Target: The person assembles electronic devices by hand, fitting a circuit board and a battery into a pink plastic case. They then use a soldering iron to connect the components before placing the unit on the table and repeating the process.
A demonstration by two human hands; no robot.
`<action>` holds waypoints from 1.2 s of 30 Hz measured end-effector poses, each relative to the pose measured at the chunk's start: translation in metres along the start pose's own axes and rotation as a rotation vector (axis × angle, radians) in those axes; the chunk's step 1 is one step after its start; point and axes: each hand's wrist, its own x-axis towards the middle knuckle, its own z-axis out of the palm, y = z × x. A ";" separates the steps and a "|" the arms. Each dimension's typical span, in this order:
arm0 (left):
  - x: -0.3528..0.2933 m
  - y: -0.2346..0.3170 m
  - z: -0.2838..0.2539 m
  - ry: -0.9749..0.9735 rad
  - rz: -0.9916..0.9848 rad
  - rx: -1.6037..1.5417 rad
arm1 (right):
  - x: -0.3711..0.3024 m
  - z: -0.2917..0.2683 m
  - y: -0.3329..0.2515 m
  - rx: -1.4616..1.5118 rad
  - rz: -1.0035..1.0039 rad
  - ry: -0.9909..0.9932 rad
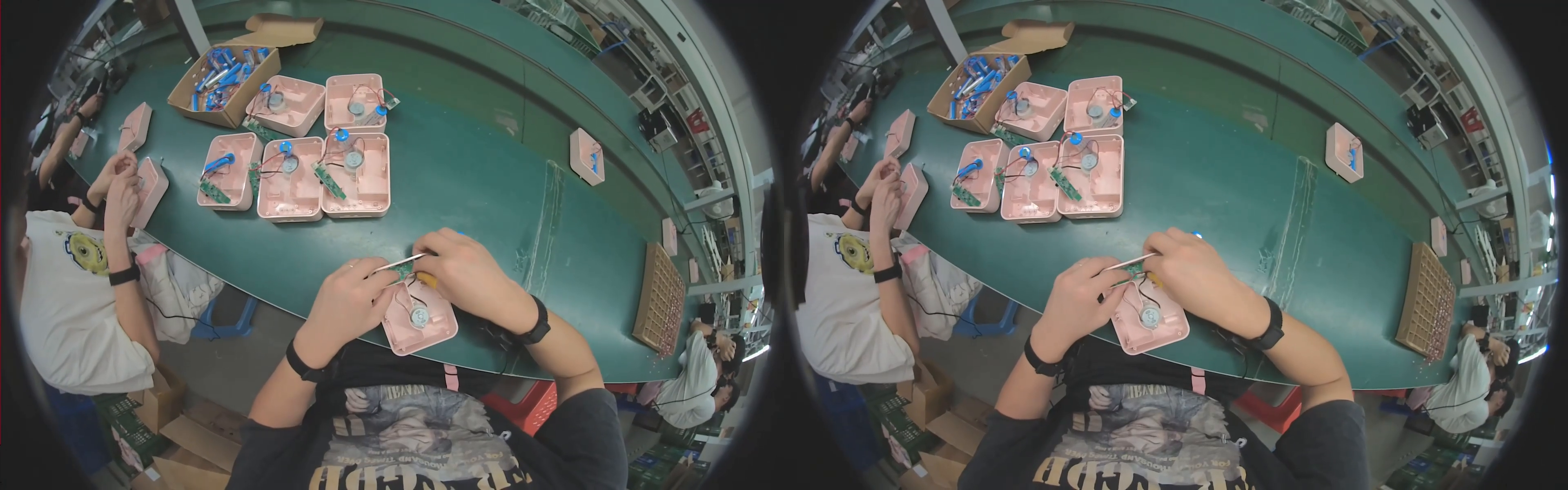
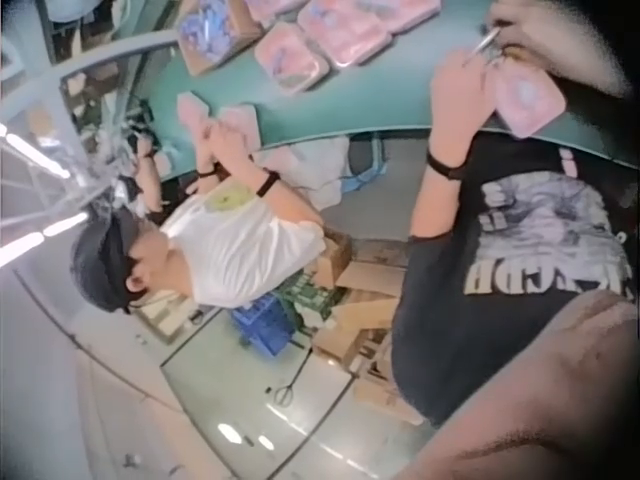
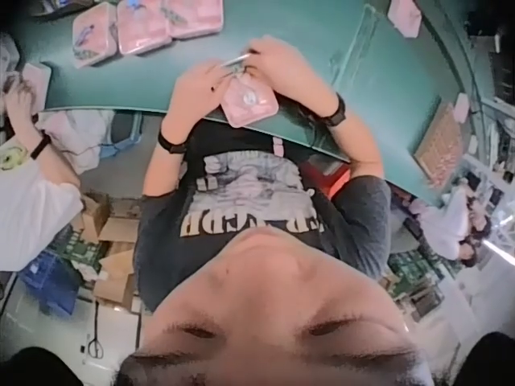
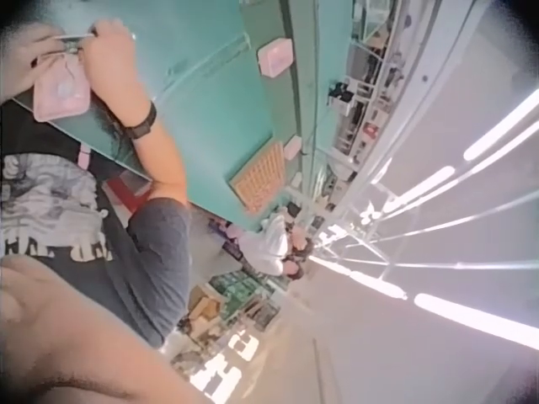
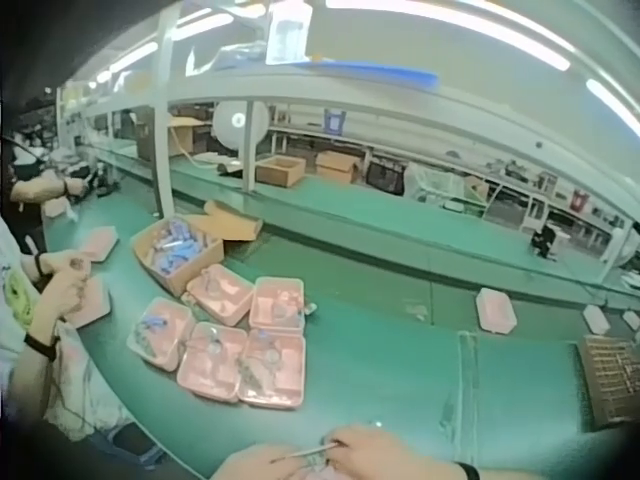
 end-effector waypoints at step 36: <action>-0.001 0.005 0.002 0.056 -0.094 0.034 | -0.028 -0.020 -0.026 0.352 0.325 0.048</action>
